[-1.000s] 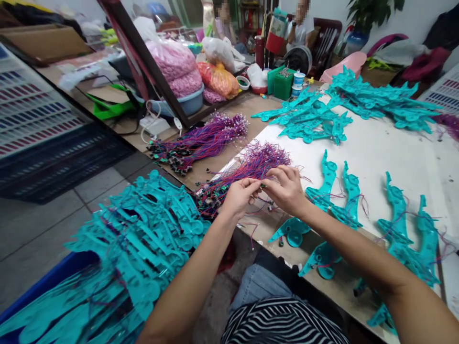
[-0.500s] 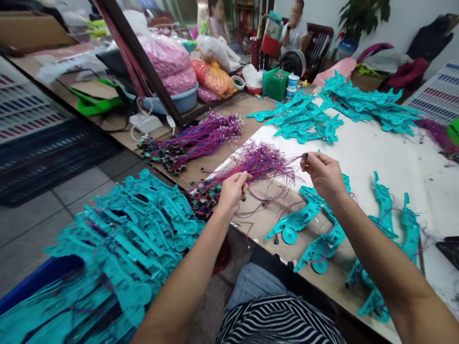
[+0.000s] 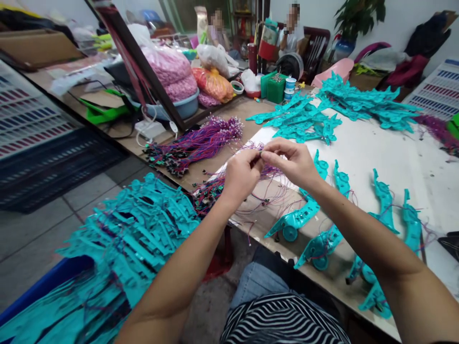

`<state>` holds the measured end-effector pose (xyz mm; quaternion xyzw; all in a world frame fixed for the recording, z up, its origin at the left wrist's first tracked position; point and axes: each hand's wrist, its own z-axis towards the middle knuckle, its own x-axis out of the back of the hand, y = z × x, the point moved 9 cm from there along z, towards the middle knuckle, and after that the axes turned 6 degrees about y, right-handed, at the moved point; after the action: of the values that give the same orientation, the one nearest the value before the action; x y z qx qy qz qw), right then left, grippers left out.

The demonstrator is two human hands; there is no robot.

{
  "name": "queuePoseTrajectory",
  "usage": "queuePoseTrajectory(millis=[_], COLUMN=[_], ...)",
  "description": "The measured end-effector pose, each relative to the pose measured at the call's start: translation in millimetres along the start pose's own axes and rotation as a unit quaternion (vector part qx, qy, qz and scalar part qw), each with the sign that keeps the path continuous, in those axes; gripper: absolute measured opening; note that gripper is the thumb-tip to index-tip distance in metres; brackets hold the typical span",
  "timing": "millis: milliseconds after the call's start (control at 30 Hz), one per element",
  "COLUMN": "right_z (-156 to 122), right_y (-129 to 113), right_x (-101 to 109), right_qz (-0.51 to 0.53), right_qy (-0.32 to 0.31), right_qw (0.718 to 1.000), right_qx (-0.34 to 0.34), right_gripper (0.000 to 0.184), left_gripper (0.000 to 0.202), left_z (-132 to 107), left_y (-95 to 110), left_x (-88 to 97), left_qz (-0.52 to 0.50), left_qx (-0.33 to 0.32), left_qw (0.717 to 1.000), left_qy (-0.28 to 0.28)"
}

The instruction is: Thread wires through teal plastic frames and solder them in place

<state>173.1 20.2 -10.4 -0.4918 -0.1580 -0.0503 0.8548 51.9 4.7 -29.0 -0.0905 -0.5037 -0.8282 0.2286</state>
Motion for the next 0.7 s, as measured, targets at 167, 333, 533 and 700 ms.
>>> queuePoseTrajectory(millis=[167,333,533,700], right_z=[5.7,-2.8,-8.3,-4.9], right_y=[38.8,81.2,90.1,123.7], right_x=[3.0,-14.3,-11.0,1.6], right_qz=[-0.096,-0.175,-0.189,-0.374], right_qy=[-0.003,-0.061,-0.074,-0.102], right_qw=[0.995,0.982,0.979,0.918], right_qx=[0.018,0.024,0.027,-0.079], right_gripper=[0.024,0.012,0.016,0.026], left_gripper=[0.014,0.016,0.016,0.013], left_z=[10.8,1.8,-7.7,-9.5], left_y=[1.3,-8.4,-52.9,-47.2], left_x=[21.8,37.3,41.5,43.3], left_qz=[-0.063,-0.098,-0.347,-0.387], left_qx=[0.019,0.039,0.186,0.202], left_qw=[0.998,0.994,0.917,0.899], left_qy=[0.009,0.023,0.061,0.044])
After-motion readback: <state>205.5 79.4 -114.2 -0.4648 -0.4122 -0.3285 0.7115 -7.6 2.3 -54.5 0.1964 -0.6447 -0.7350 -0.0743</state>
